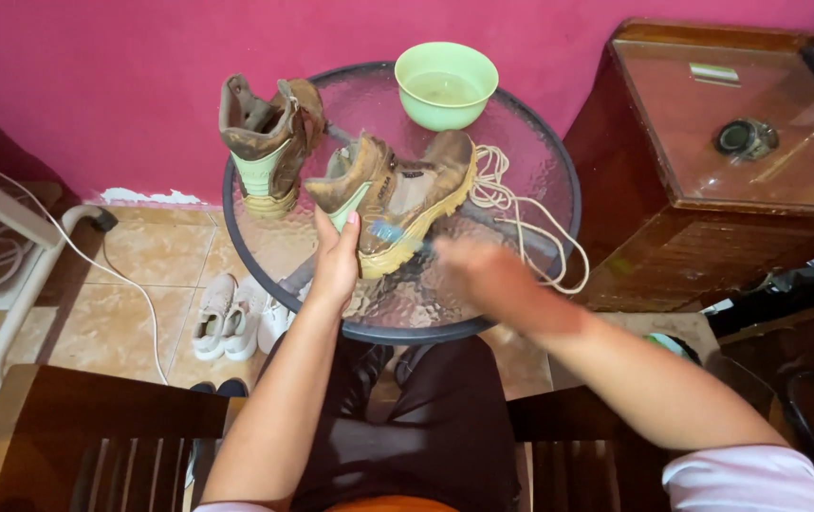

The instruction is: Cleaning a pair of tan work boots using a small brush and a bowl of cleaning solution on a glass table.

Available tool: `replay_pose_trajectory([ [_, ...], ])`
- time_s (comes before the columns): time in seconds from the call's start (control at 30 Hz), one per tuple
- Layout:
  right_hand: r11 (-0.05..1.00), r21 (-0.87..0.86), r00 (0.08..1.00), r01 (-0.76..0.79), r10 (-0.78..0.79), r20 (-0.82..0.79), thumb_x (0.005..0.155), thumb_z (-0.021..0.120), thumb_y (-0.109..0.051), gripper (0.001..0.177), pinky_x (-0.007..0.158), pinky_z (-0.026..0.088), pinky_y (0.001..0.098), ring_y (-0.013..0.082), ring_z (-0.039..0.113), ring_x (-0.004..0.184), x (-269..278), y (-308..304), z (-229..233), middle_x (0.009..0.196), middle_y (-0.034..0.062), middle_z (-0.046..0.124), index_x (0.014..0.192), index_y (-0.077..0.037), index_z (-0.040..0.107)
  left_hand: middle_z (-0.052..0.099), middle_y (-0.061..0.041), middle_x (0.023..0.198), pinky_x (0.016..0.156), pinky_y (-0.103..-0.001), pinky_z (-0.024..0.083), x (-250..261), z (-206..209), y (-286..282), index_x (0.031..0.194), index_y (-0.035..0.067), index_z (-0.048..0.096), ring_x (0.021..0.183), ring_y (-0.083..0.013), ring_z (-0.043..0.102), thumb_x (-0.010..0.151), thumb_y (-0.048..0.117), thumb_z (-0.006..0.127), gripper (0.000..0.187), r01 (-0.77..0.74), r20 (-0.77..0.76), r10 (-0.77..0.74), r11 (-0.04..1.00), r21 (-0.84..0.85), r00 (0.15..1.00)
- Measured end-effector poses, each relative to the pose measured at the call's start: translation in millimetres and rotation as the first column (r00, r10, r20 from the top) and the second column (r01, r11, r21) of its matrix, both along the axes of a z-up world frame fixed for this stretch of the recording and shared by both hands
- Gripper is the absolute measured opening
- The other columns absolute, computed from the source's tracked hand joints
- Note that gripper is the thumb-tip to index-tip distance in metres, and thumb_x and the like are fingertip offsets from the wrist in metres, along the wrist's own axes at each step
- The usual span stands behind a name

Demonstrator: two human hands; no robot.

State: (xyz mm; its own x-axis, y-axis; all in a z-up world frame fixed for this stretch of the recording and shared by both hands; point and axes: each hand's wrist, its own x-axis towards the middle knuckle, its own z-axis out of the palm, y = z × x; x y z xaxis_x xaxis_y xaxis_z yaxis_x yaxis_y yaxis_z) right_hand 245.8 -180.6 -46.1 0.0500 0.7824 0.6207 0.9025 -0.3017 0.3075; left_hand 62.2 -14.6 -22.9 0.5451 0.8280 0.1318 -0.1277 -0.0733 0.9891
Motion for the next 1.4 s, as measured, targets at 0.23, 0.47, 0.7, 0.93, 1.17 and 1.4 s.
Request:
replay_pose_trajectory([
  [0.23,0.978,0.115,0.958,0.172,-0.194,0.21,0.105,0.047,-0.049,0.024,0.049,0.047,0.0288,0.0117,0.055,0.062,-18.1,-0.1,5.9,0.081,-0.0119,0.058,0.123,-0.048,0.062,0.015,-0.03,0.165,0.126,-0.055,0.006,3.4,-18.8,4.2,0.164,0.012,0.011,0.155,-0.0434,0.01,0.107,0.035,0.048,0.071,0.005,0.019,-0.005,1.0,-0.007,1.0],
  [0.47,0.996,-0.084,0.999,-0.013,0.016,0.038,0.101,0.052,-0.035,0.031,0.053,0.052,0.0315,0.0135,0.064,0.062,-1.7,0.5,12.5,0.078,-0.0081,0.056,0.129,-0.039,0.065,0.008,-0.029,0.167,0.126,-0.054,-0.001,9.7,-37.8,11.2,0.164,0.009,0.008,0.155,-0.0414,0.003,0.108,0.032,0.048,0.072,0.041,0.122,-0.045,0.999,0.032,0.992],
  [0.7,0.995,-0.073,0.987,-0.062,0.05,-0.15,0.103,0.053,-0.038,0.031,0.056,0.055,0.0354,0.0176,0.066,0.065,26.0,12.8,13.6,0.078,-0.0046,0.058,0.13,-0.032,0.067,-0.003,-0.033,0.165,0.124,-0.055,-0.007,9.3,-56.0,11.8,0.163,0.004,0.001,0.154,-0.0444,-0.006,0.11,0.035,0.043,0.074,0.078,0.102,-0.078,0.997,0.0,0.992],
  [0.93,0.993,-0.09,0.977,-0.072,0.052,-0.205,0.103,0.05,-0.035,0.037,0.061,0.057,0.0345,0.0175,0.07,0.068,13.9,11.9,12.9,0.08,-0.0047,0.058,0.138,-0.038,0.062,0.002,-0.031,0.166,0.125,-0.057,-0.002,3.5,-43.9,5.8,0.163,0.006,0.002,0.155,-0.0439,-0.002,0.111,0.035,0.039,0.07,0.122,0.06,-0.124,0.992,0.039,0.99],
  [1.17,0.985,-0.17,0.973,0.0,-0.04,-0.229,0.099,0.052,-0.037,0.035,0.068,0.059,0.0363,0.0179,0.072,0.081,46.6,-5.7,-3.0,0.092,-0.0065,0.068,0.131,-0.035,0.067,0.011,-0.027,0.167,0.126,-0.054,0.003,-1.3,-19.8,2.7,0.164,0.009,0.01,0.156,-0.0398,0.007,0.11,0.034,0.044,0.069,0.034,0.041,-0.038,0.995,0.095,0.998],
  [1.4,0.983,-0.181,0.945,0.026,-0.084,-0.317,0.099,0.055,-0.036,0.03,0.079,0.059,0.0394,0.022,0.071,0.091,28.5,-12.3,10.0,0.096,-0.0019,0.07,0.124,-0.03,0.07,0.018,-0.028,0.166,0.126,-0.054,0.005,-1.2,-21.9,1.9,0.163,0.006,0.014,0.155,-0.0393,0.012,0.11,0.03,0.046,0.066,-0.008,0.036,0.002,0.982,0.187,0.999],
])
